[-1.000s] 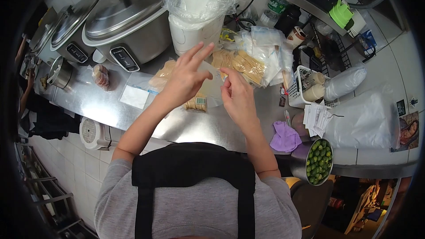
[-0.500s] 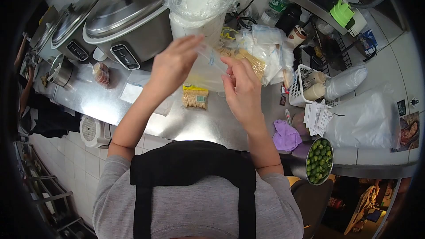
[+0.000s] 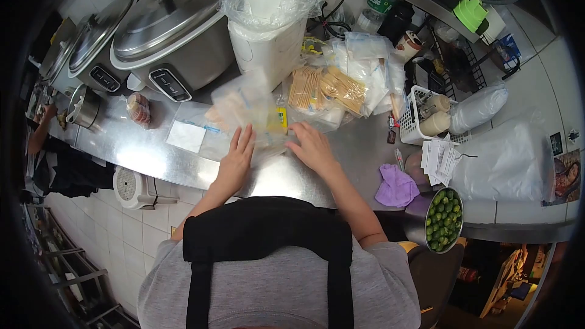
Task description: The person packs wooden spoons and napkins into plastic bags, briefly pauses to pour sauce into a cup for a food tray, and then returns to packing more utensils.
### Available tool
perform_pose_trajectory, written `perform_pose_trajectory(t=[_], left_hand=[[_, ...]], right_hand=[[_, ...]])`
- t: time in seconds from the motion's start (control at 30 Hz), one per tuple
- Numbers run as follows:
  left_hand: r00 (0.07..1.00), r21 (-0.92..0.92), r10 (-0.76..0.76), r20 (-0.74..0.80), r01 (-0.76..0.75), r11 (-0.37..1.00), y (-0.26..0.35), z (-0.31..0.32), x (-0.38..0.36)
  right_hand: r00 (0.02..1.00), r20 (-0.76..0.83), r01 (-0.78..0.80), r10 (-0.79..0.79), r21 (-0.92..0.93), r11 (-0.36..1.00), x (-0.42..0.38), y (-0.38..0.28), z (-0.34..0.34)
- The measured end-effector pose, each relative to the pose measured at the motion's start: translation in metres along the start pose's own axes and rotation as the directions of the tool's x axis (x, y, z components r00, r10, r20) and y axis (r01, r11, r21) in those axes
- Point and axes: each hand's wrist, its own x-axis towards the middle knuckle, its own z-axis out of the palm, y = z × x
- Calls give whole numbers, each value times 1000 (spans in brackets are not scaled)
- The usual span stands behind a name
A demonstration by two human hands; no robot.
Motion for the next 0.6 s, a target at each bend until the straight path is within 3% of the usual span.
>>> perform_pose_trajectory(t=[0.17, 0.3, 0.37, 0.43, 0.47, 0.5, 0.57, 0.6], left_hand=[[996, -128, -86, 18, 88, 988, -1, 17, -15], [1000, -124, -15, 2, 15, 992, 5, -3, -8], [999, -171, 32, 2, -31, 985, 8, -16, -5], [990, -231, 135, 30, -125, 965, 13, -26, -5], [991, -232, 131, 24, -122, 965, 14, -29, -5], [991, -254, 136, 11, -129, 959, 15, -32, -5], [991, -275, 131, -7, -128, 953, 15, -37, -6], [994, -277, 109, -29, -113, 954, 14, -40, -7]], right_hand=[[999, -25, -44, 45, 47, 998, 13, 30, 1], [982, -160, -97, 101, 31, 995, 52, 4, -53], [949, -308, 73, -64, 18, 997, 81, -13, -80], [819, -481, 305, -312, -95, 948, 115, -42, -107], [726, -516, 386, -455, -241, 890, 136, -52, -117], [614, -524, 447, -590, -386, 807, 158, -59, -124], [588, -403, 428, -701, -581, 693, 198, -69, -130], [584, -398, 438, -708, -579, 687, 216, -68, -130]])
